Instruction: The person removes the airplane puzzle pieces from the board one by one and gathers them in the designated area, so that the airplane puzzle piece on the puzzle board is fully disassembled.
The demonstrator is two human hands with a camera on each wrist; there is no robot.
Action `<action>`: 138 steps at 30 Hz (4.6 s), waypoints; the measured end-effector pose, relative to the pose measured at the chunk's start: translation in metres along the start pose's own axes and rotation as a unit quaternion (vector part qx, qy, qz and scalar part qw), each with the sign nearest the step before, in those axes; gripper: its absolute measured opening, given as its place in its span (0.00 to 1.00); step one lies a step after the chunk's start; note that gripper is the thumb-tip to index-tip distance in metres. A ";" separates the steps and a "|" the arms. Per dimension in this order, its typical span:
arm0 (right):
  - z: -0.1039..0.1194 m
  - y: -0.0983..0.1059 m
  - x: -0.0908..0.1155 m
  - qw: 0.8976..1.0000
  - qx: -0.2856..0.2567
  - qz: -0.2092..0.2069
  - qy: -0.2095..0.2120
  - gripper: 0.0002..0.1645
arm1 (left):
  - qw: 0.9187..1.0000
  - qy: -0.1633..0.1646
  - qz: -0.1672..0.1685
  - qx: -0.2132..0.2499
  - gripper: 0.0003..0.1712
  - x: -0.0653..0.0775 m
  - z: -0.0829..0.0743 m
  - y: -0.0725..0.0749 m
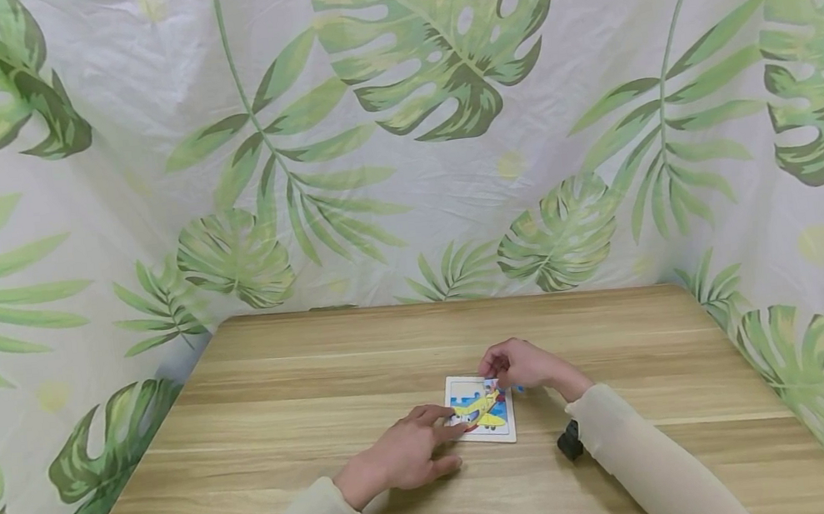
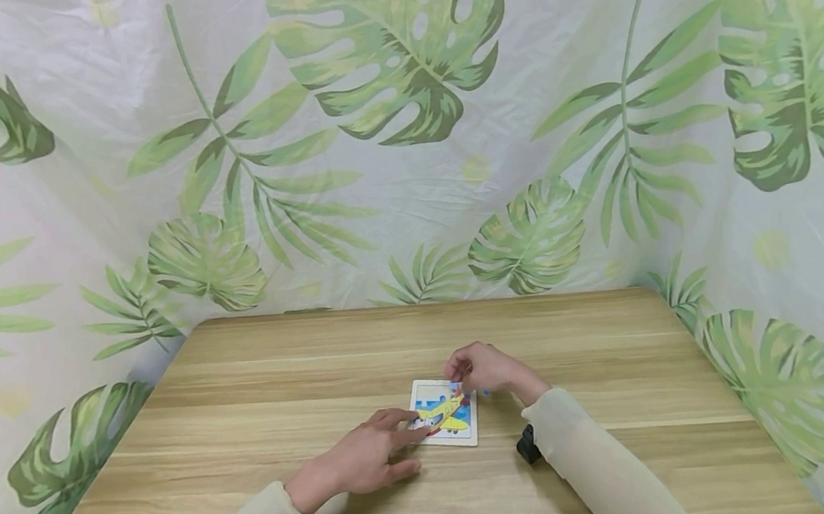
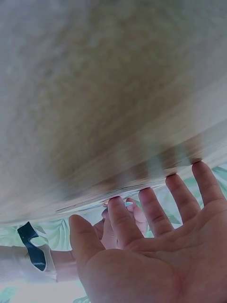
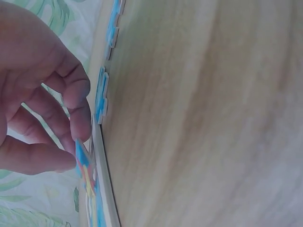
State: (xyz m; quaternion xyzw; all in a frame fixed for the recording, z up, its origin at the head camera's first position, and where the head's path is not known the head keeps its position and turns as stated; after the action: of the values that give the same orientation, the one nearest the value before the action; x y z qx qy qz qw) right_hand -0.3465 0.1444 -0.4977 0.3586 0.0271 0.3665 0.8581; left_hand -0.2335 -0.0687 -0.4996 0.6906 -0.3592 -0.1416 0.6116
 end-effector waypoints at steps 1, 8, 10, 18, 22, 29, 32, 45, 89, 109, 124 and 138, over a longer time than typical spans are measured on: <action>0.000 0.000 0.000 1.000 -0.002 -0.001 -0.005 0.18 | 1.000 0.000 0.001 0.001 0.30 0.000 0.000 0.000; -0.002 -0.002 0.000 1.000 -0.016 -0.015 -0.012 0.16 | 1.000 0.001 0.003 0.004 0.31 0.000 0.000 0.000; -0.002 -0.002 0.000 1.000 -0.014 -0.018 -0.010 0.15 | 1.000 0.002 0.003 0.003 0.31 0.000 0.000 0.000; -0.004 -0.001 0.001 0.999 -0.014 -0.035 -0.026 0.12 | 1.000 0.003 0.004 0.002 0.31 0.000 0.000 -0.001; -0.004 0.000 0.002 0.999 -0.024 -0.039 -0.023 0.11 | 1.000 0.002 0.003 0.001 0.31 0.000 0.000 -0.001; -0.004 0.001 0.002 0.999 -0.028 -0.039 -0.017 0.09 | 1.000 -0.001 0.001 -0.001 0.31 0.000 0.000 -0.001; -0.006 0.001 0.002 0.999 -0.028 -0.041 -0.020 0.09 | 1.000 -0.003 0.001 -0.002 0.31 0.001 0.000 -0.001; -0.007 0.002 0.003 0.999 -0.015 -0.038 -0.036 0.06 | 1.000 -0.012 -0.006 -0.002 0.32 0.001 0.002 -0.001; -0.037 0.044 0.047 0.994 -0.043 -0.093 -0.045 0.10 | 1.000 -0.010 0.005 0.007 0.35 0.005 0.003 -0.005; -0.064 0.062 0.072 0.989 -0.055 -0.113 -0.084 0.11 | 1.000 -0.011 0.002 0.001 0.36 0.007 0.001 -0.003; -0.085 0.068 0.086 0.986 -0.064 -0.118 -0.101 0.11 | 1.000 -0.012 0.002 0.001 0.35 0.007 0.001 -0.004; -0.090 0.064 0.088 0.986 -0.031 -0.123 -0.107 0.10 | 1.000 -0.009 0.003 0.004 0.35 0.006 0.002 -0.005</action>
State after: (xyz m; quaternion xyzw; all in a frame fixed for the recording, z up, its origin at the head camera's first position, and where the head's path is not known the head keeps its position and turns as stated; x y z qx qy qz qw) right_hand -0.3493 0.2858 -0.5047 0.3628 -0.0319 0.2181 0.9054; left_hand -0.2291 -0.0741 -0.5031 0.6906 -0.3674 -0.1451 0.6058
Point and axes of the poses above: each hand's wrist, its own x-axis away from the middle knuckle, its own y-axis out of the back of the hand, z = x × y, the point moved 4 cm from there along -x, towards the middle knuckle, and after that the axes turned 8 degrees about z, right-handed, at the moved point
